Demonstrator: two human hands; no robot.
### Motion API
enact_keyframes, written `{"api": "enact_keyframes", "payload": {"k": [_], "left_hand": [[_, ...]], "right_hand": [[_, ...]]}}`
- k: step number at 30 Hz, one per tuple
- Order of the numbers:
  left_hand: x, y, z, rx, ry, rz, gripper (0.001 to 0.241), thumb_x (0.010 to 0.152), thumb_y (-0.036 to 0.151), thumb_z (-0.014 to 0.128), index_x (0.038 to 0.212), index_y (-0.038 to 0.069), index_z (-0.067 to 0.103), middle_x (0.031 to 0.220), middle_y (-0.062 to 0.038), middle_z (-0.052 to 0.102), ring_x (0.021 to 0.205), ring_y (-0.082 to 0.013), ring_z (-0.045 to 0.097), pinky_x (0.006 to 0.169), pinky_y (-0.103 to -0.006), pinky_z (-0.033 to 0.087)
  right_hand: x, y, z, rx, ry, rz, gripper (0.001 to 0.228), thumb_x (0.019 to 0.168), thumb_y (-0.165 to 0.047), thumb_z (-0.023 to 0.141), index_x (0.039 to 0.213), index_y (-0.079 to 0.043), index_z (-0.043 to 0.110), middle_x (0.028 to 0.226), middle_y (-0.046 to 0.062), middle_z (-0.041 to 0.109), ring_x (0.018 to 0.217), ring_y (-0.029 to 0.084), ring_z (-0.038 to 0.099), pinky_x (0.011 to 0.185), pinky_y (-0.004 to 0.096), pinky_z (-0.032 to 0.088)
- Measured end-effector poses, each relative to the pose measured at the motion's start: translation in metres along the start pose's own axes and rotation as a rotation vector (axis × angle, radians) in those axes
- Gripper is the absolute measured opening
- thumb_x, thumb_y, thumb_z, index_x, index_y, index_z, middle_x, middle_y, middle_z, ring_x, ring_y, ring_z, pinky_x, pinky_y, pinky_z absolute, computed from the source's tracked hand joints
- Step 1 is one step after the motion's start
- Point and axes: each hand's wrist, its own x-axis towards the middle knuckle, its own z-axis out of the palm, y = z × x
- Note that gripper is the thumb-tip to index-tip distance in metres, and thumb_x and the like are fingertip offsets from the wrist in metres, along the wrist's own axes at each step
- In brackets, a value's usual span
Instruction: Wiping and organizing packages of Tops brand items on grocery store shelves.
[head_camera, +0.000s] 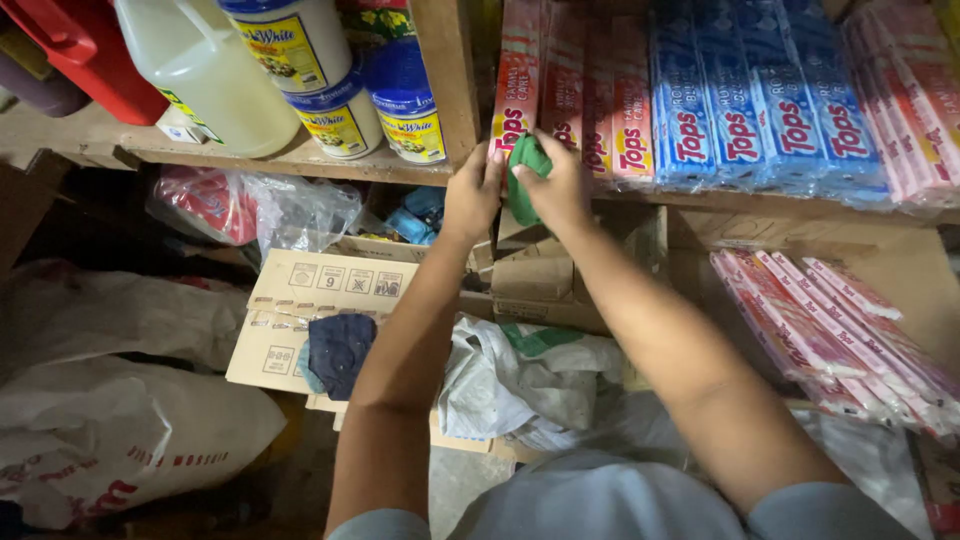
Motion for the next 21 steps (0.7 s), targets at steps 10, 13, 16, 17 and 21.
{"api": "enact_keyframes", "payload": {"k": [10, 13, 16, 17, 21], "left_hand": [[0.010, -0.029, 0.014, 0.140, 0.050, 0.067, 0.045, 0.108, 0.049, 0.042, 0.131, 0.016, 0.062, 0.110, -0.023, 0.073, 0.104, -0.0450, 0.068, 0.084, -0.0504, 0.055], [0.018, -0.035, 0.020, 0.150, 0.049, 0.019, 0.046, 0.107, 0.050, 0.041, 0.133, 0.017, 0.060, 0.111, -0.024, 0.072, 0.104, -0.0454, 0.069, 0.085, -0.0516, 0.055], [0.024, -0.036, 0.025, 0.173, 0.083, 0.021, 0.051, 0.104, 0.049, 0.038, 0.143, 0.019, 0.053, 0.112, -0.026, 0.069, 0.102, -0.0489, 0.065, 0.084, -0.0547, 0.053], [0.028, -0.043, 0.027, 0.209, 0.071, -0.026, 0.048, 0.105, 0.050, 0.039, 0.137, 0.018, 0.057, 0.112, -0.025, 0.071, 0.104, -0.0482, 0.066, 0.085, -0.0552, 0.053], [0.037, -0.062, 0.030, 0.342, 0.020, -0.082, 0.047, 0.106, 0.052, 0.039, 0.132, 0.019, 0.059, 0.112, -0.025, 0.072, 0.105, -0.0476, 0.067, 0.088, -0.0568, 0.052]], "right_hand": [[-0.011, -0.016, 0.006, -0.174, 0.109, -0.114, 0.049, 0.089, -0.017, 0.078, 0.134, -0.001, 0.064, 0.111, 0.022, 0.075, 0.103, 0.032, 0.076, 0.091, 0.038, 0.058], [-0.010, -0.008, 0.012, -0.153, 0.129, -0.077, 0.049, 0.088, -0.018, 0.078, 0.134, -0.004, 0.065, 0.110, 0.021, 0.075, 0.103, 0.032, 0.076, 0.090, 0.039, 0.058], [-0.008, -0.002, 0.016, -0.151, 0.157, -0.076, 0.050, 0.089, -0.018, 0.077, 0.135, -0.004, 0.064, 0.110, 0.021, 0.075, 0.103, 0.033, 0.076, 0.089, 0.039, 0.058], [-0.008, -0.002, 0.017, -0.199, 0.159, -0.071, 0.051, 0.089, -0.018, 0.078, 0.136, -0.005, 0.064, 0.108, 0.021, 0.075, 0.100, 0.034, 0.075, 0.089, 0.040, 0.057], [-0.007, -0.014, 0.010, -0.290, 0.068, 0.055, 0.060, 0.089, -0.022, 0.077, 0.144, -0.010, 0.058, 0.105, 0.023, 0.074, 0.096, 0.035, 0.074, 0.089, 0.042, 0.056]]}}
